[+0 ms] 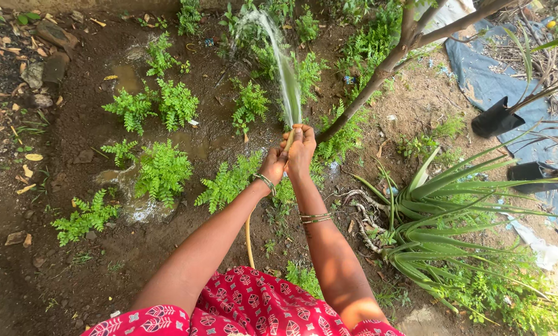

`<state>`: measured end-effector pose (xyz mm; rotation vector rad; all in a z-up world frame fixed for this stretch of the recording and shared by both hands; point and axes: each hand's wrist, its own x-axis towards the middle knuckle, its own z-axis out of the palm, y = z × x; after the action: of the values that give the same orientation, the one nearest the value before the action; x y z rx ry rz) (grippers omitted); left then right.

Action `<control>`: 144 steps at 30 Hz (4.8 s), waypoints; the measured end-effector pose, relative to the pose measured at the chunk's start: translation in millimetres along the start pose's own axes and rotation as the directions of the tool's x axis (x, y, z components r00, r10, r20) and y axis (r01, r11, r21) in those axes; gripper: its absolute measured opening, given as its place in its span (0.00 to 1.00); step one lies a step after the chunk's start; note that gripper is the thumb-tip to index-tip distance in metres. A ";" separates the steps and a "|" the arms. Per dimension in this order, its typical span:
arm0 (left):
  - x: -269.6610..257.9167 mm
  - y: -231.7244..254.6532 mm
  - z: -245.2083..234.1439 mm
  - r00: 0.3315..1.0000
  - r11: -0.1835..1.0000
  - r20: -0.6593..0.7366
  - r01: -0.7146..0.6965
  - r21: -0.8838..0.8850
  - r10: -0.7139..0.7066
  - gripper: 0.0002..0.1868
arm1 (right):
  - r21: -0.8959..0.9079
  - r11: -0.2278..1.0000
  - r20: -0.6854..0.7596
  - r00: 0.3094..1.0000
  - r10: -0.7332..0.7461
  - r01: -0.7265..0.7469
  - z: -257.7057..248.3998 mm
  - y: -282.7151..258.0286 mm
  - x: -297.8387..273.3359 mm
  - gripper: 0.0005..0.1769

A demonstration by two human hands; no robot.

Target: The person waters small green plants in a garden using a yellow hose. They move the hose along a row of plants, directing water at the base of each one.

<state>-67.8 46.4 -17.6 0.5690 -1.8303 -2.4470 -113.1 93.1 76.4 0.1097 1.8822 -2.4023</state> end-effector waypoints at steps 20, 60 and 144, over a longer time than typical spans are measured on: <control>-18.7 -5.2 10.4 0.997 0.988 0.001 0.078 0.131 -0.079 0.15 | -0.037 0.999 0.005 1.000 0.005 -0.005 -25.8 7.4 -10.8 0.07; -19.2 -58.8 23.9 0.926 0.966 0.296 0.186 0.178 -0.233 0.21 | 0.084 0.985 -0.036 0.987 0.156 -0.152 -95.1 50.7 -4.5 0.08; -16.0 -48.1 22.6 0.921 0.931 0.295 0.150 0.333 -0.254 0.27 | 0.049 0.993 -0.119 0.986 0.116 -0.111 -83.8 30.6 -18.4 0.07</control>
<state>-50.7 85.8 -52.8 0.3895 -2.4286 -2.5333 -91.2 167.6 28.8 0.3640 1.8199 -2.4094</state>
